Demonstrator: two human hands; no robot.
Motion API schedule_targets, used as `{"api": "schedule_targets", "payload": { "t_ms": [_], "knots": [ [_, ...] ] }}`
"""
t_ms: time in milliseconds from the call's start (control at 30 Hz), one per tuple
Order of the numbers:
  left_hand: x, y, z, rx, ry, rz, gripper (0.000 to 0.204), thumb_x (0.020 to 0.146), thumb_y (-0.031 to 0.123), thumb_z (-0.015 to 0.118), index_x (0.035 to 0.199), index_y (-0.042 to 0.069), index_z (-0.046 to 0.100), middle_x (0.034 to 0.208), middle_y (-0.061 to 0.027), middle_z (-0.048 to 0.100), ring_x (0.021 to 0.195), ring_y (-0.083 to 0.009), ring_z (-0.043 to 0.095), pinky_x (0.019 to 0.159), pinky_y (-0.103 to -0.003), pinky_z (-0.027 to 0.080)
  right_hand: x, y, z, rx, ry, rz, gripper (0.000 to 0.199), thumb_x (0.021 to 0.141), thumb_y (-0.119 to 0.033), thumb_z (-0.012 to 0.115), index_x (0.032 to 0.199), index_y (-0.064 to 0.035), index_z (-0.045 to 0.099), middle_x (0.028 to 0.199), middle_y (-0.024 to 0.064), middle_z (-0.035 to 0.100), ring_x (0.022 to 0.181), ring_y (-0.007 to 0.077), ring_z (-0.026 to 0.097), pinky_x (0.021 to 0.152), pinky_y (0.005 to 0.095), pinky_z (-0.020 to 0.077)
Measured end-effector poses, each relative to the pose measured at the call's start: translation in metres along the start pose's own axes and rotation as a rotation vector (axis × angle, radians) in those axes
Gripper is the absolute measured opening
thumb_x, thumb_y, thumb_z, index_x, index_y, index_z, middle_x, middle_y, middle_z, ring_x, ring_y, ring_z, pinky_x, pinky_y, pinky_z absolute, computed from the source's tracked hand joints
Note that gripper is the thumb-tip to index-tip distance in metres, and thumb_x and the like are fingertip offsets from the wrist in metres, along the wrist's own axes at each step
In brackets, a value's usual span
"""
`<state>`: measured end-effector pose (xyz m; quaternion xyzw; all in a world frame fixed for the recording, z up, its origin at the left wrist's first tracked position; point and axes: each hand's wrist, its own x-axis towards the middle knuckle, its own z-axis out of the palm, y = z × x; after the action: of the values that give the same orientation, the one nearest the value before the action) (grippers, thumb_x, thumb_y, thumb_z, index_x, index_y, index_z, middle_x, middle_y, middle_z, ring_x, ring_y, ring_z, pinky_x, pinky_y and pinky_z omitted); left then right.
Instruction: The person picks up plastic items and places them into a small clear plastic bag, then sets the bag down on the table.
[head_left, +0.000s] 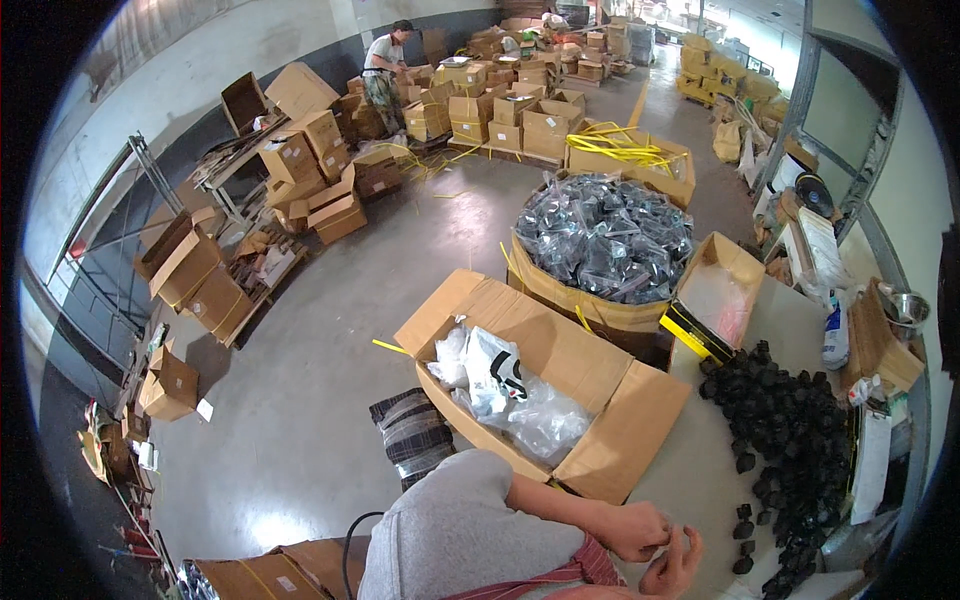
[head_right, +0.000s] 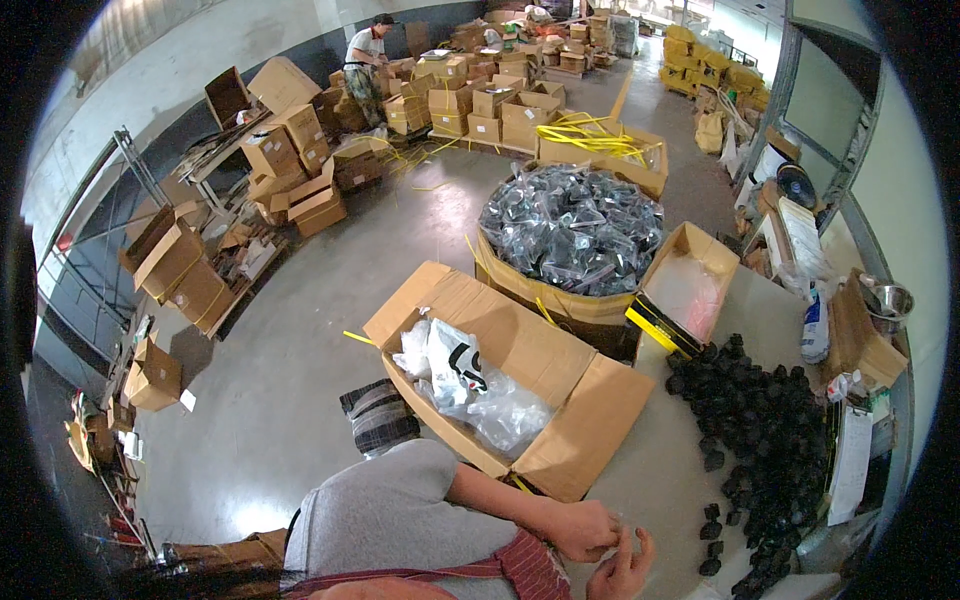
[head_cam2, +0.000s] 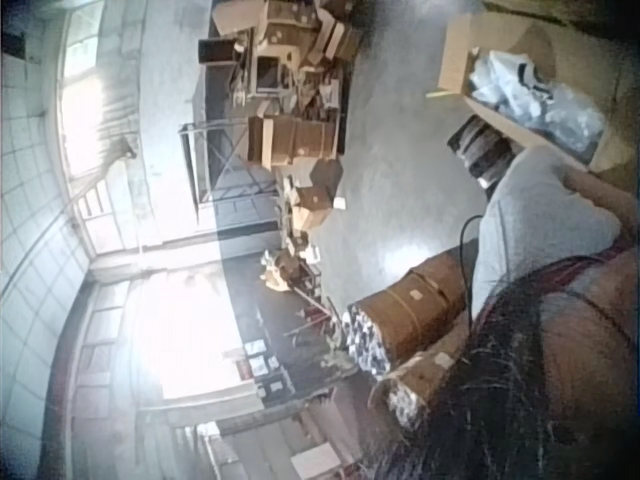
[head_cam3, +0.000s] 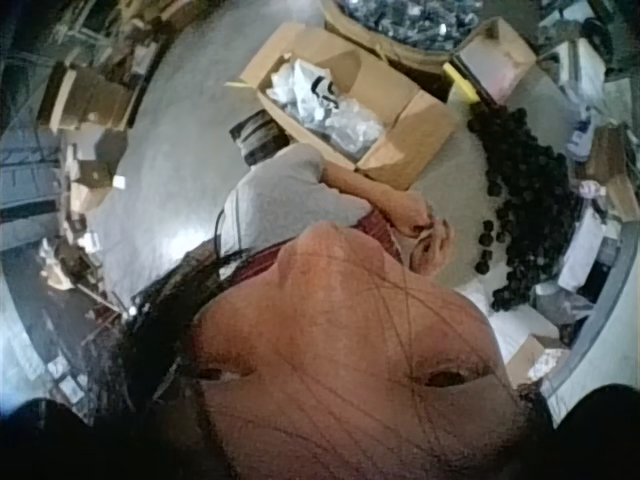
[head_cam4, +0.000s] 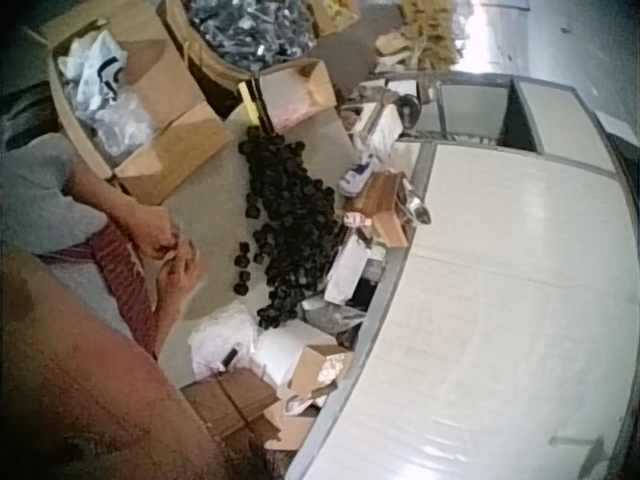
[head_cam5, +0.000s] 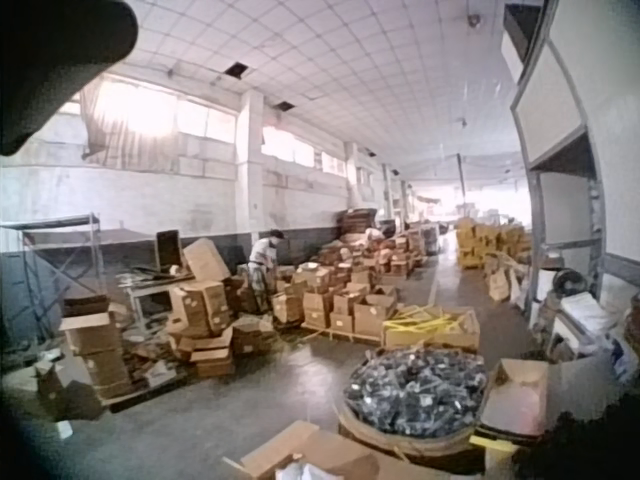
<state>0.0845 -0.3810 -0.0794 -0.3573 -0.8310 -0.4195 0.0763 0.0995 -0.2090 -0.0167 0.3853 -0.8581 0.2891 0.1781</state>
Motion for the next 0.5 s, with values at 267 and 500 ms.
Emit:
{"api": "schedule_targets", "payload": {
  "t_ms": [267, 500],
  "knots": [
    [-0.002, 0.001, 0.008, 0.037, 0.125, -0.002, 0.022, 0.078, 0.014, 0.063, 0.091, 0.000, 0.052, 0.080, -0.0153, 0.058, 0.076, -0.0369, 0.059, 0.061, -0.046, 0.048, -0.016, 0.006, 0.010, 0.004, 0.016, 0.158, 0.032, 0.086, 0.006, 0.057, 0.116, -0.0052, 0.064, 0.118, 0.0218, 0.058, 0.092, 0.0385, 0.060, 0.074, 0.0412, 0.0511],
    [-0.001, 0.005, 0.004, 0.106, 0.215, -0.052, 0.025, 0.076, 0.012, 0.063, 0.094, -0.001, 0.052, 0.086, -0.0164, 0.057, 0.081, -0.0344, 0.058, 0.065, -0.043, 0.049, -0.013, -0.001, 0.014, -0.089, 0.104, 0.317, 0.012, 0.086, -0.001, 0.065, 0.097, -0.0002, 0.059, 0.097, 0.0179, 0.058, 0.081, 0.0346, 0.057, 0.070, 0.0412, 0.0499]
  ]
}}
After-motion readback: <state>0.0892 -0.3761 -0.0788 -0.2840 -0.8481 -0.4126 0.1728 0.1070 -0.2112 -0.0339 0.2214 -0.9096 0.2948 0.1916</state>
